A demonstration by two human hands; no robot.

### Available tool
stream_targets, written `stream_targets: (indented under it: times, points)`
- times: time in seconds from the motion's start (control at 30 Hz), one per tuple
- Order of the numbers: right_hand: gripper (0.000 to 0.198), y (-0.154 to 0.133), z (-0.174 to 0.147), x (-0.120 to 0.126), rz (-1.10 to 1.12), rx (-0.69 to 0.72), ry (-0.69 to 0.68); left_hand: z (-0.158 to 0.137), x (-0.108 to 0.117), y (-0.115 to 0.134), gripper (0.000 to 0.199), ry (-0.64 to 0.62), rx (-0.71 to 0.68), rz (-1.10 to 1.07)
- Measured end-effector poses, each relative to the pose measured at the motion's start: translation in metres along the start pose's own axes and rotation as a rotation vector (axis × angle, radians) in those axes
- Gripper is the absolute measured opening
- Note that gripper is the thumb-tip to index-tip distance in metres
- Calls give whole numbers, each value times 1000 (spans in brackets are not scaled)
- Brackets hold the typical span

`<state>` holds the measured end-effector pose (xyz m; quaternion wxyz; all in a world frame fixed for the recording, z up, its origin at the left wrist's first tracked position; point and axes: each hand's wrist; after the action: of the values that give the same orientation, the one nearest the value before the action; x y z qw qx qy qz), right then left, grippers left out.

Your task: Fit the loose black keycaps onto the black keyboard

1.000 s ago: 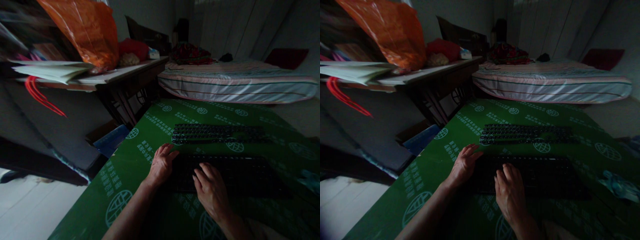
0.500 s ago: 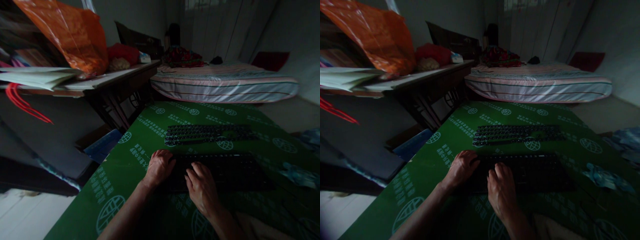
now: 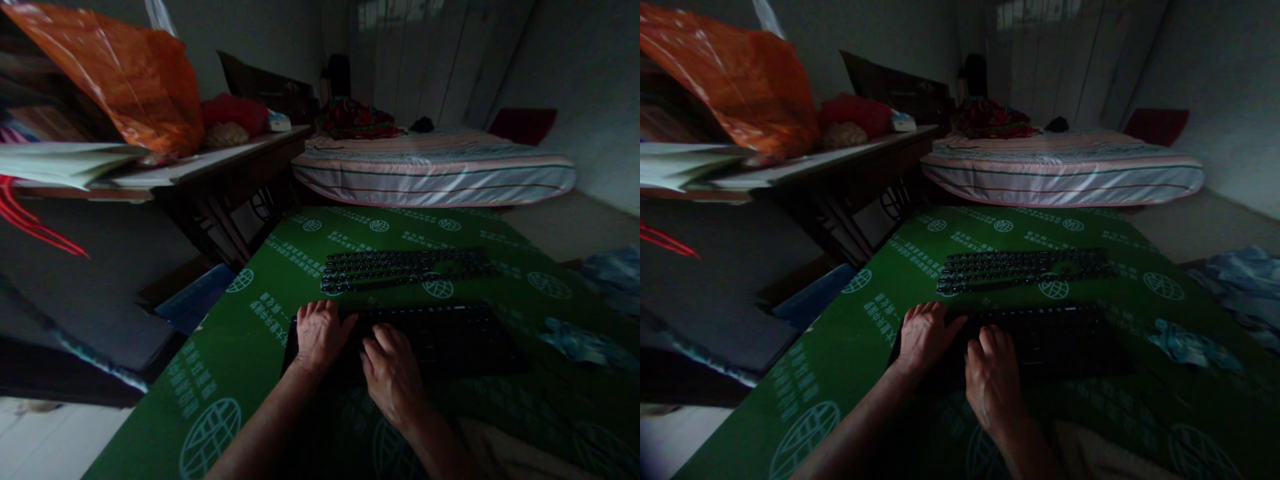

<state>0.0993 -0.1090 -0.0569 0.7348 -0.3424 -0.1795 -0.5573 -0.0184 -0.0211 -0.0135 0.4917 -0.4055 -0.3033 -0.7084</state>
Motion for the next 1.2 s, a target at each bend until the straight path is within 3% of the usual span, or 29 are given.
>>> stream_targets:
  times: [0.2,0.43,0.63,0.9,1.2]
  points:
    - [10,0,0,0,-10,7,3,4,-2,2,20,12,-105,-171]
    - [12,0,1,-2,-2,-18,-25,10,-15,9,34,-98,-390,-369]
    - [18,-1,2,-4,16,-29,16,14,-14,12,28,-116,-416,-416]
    - [18,16,6,-8,-54,-116,187,18,-15,13,34,-118,-436,-482]
    - [21,12,3,-12,-124,-115,154,18,-19,12,36,-123,-444,-471]
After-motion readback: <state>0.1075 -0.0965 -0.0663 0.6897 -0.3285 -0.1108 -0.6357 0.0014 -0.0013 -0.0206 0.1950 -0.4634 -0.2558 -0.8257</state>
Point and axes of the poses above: each hand's wrist, its own z-axis towards the middle knuckle, its own x-axis out of the back of the hand, y = z × x, and after that the axes turned 15 degrees about y, right-handed
